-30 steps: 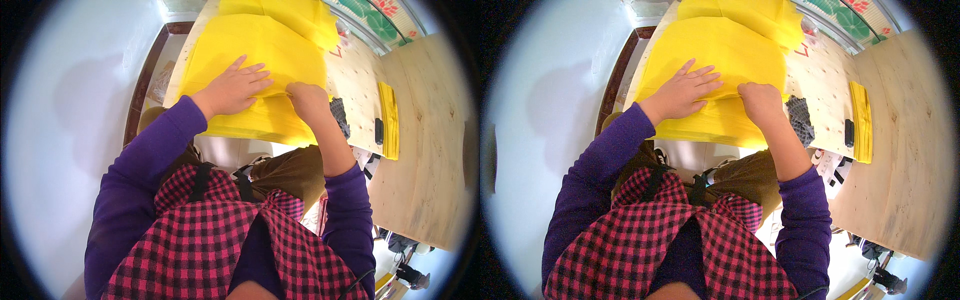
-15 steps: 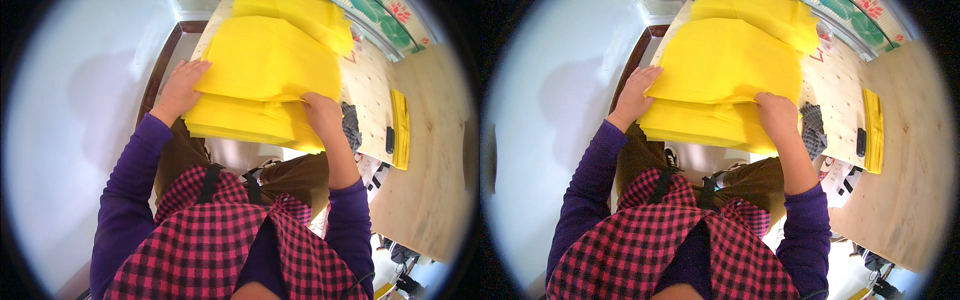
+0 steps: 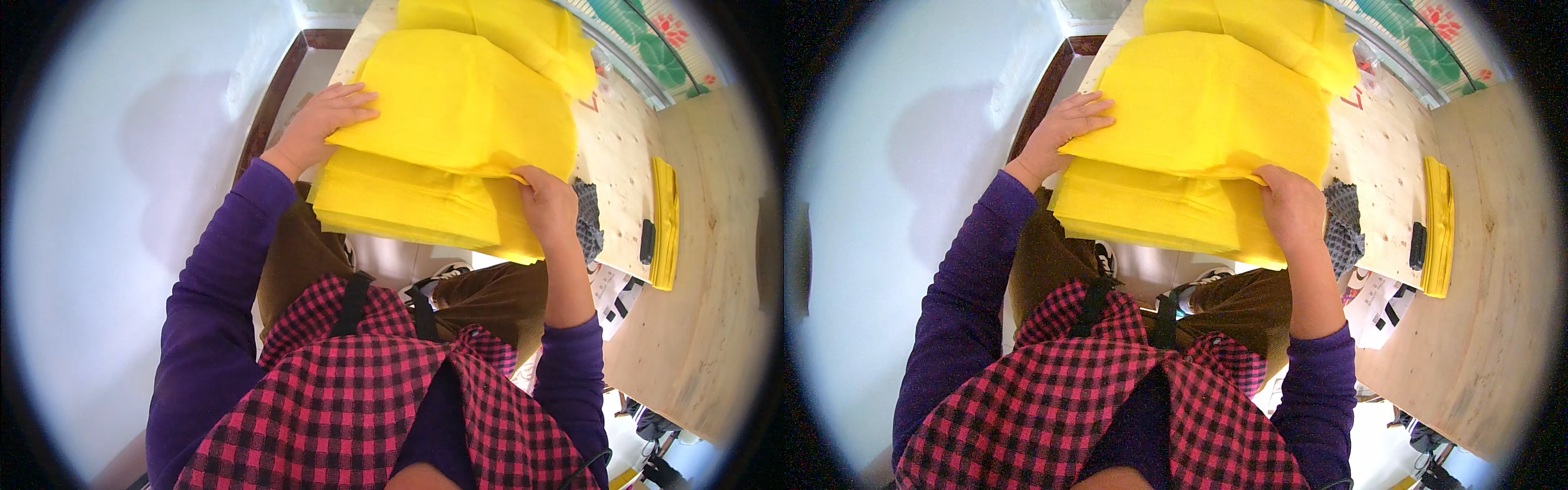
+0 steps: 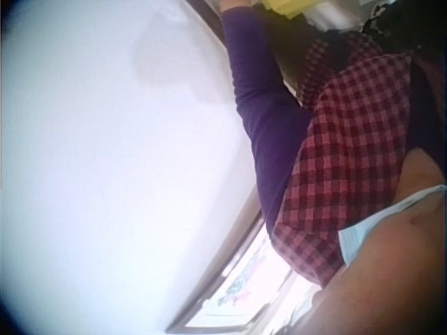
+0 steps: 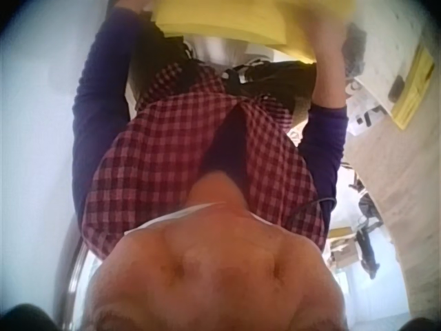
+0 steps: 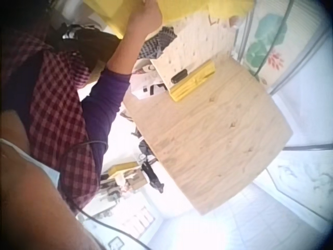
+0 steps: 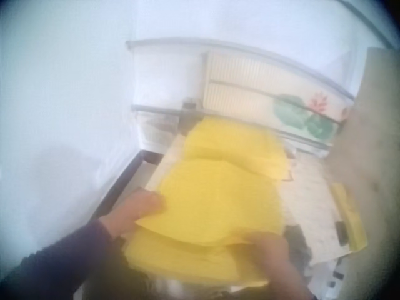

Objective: The person folds multiple yellow fabric sheets on a wooden table, aligning edges and smoothing creases. They handle the fabric by hand, repeatedly folding and stacking the sheets into a neat pile.

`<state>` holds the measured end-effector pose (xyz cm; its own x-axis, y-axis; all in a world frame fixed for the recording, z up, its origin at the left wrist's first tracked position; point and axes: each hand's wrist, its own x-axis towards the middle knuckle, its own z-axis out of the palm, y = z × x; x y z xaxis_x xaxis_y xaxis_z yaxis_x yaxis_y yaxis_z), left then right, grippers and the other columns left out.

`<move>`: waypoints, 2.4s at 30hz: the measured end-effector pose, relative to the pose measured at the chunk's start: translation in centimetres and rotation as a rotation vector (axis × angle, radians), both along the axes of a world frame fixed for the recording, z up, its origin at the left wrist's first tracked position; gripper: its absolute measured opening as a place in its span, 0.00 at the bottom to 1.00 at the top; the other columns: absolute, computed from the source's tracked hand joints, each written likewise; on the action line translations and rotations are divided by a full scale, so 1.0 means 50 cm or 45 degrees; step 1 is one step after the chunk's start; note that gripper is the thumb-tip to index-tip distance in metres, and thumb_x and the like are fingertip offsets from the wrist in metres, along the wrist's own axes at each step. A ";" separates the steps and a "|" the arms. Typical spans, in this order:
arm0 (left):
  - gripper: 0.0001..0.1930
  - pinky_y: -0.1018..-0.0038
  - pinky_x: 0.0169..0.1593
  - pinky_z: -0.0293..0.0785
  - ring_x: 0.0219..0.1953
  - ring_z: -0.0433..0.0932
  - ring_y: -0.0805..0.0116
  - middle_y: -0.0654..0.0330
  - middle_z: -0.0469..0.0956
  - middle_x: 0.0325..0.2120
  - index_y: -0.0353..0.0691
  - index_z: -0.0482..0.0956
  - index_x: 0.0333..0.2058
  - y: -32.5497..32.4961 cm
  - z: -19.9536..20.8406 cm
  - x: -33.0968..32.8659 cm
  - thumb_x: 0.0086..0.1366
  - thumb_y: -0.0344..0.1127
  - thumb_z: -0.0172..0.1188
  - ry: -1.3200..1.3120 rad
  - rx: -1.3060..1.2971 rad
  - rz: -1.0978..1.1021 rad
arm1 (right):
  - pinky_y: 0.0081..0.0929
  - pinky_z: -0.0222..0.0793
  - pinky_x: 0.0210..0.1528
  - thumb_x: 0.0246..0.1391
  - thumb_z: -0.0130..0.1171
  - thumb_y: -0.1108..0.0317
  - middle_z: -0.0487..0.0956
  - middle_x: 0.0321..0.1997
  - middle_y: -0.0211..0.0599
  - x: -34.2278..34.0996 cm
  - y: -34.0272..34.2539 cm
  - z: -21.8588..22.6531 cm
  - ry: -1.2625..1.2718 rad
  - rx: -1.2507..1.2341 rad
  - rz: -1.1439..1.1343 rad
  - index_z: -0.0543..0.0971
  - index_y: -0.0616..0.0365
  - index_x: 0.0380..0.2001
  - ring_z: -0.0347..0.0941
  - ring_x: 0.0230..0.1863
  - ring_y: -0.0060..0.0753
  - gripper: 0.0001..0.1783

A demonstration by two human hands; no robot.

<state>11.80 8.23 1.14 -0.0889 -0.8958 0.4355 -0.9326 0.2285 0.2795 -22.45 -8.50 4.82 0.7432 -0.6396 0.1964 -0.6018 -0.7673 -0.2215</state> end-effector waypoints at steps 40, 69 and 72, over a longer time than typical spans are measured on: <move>0.15 0.75 0.53 0.68 0.48 0.74 0.68 0.59 0.79 0.45 0.37 0.80 0.45 -0.052 0.027 0.027 0.61 0.19 0.51 0.676 0.016 0.125 | 0.23 0.70 0.45 0.42 0.65 0.79 0.82 0.40 0.33 -0.107 -0.154 -0.024 -0.684 0.265 0.115 0.83 0.53 0.38 0.73 0.38 0.31 0.16; 0.08 0.76 0.47 0.72 0.41 0.78 0.70 0.59 0.80 0.35 0.31 0.80 0.40 0.001 0.091 0.034 0.62 0.25 0.58 1.031 0.215 0.291 | 0.27 0.76 0.47 0.59 0.52 0.80 0.80 0.35 0.38 -0.104 -0.116 0.028 -1.133 0.975 -0.135 0.78 0.67 0.38 0.80 0.39 0.34 0.07; 0.10 0.75 0.46 0.72 0.39 0.78 0.69 0.58 0.80 0.36 0.30 0.78 0.41 0.007 0.019 0.004 0.63 0.28 0.57 1.464 0.292 0.290 | 0.23 0.75 0.41 0.60 0.54 0.74 0.79 0.32 0.33 -0.111 -0.103 -0.037 -1.045 1.041 -0.170 0.78 0.65 0.38 0.79 0.34 0.27 0.07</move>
<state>12.02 8.59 2.09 0.4194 -0.9076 -0.0165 -0.1220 -0.0744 0.9897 -27.99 -13.63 2.96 0.5015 -0.8615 0.0801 -0.1135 -0.1573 -0.9810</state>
